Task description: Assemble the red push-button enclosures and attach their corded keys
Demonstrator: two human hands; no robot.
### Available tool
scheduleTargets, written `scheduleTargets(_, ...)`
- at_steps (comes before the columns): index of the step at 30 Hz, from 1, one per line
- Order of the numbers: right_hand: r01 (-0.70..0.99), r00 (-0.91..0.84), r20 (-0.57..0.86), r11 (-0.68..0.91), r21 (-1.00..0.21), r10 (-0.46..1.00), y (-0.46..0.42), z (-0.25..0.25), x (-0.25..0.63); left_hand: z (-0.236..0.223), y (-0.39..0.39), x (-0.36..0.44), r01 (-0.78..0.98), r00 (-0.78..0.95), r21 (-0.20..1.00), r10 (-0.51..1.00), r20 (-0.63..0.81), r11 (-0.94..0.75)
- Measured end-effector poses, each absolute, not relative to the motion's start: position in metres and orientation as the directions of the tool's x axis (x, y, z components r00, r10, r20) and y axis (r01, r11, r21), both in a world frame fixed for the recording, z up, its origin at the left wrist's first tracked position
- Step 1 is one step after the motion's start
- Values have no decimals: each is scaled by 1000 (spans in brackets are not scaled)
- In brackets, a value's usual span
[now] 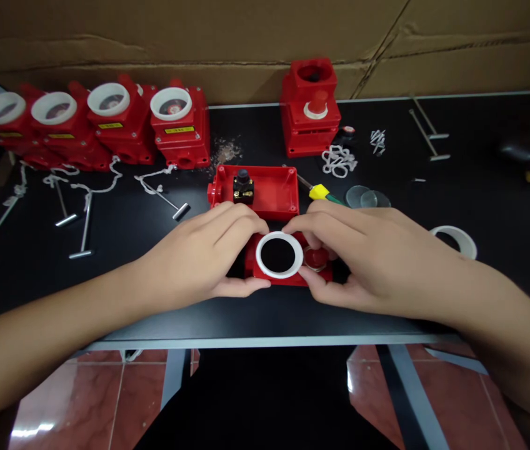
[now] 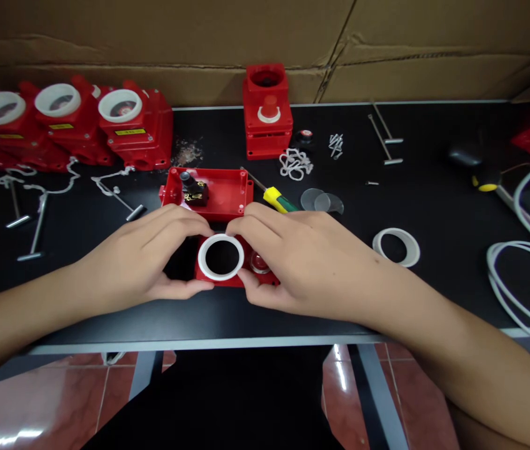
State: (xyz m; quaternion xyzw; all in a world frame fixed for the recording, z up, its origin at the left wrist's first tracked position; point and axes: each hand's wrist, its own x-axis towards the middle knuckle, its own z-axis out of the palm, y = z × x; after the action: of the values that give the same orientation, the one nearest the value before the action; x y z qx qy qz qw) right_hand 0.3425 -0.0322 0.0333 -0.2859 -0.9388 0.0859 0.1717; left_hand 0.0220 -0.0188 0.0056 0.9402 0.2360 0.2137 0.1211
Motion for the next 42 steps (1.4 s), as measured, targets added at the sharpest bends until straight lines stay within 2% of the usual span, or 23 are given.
scheduleTargets(12,539,-754,230,779,-319,616,-30,34,342,4,-20,21,400,792,319,500,352,-859)
scheduleTargets(18,540,-764,156,752,-377,627,-33,37,344,5,-19,21,403,797,339,508,327,-850)
scheduleTargets(26,537,-776,130,754,-377,617,-32,39,344,7,-19,21,391,800,335,497,336,-857)
scheduleTargets(42,558,-767,232,801,-218,598,-33,33,340,6,-20,19,411,786,370,530,319,-833)
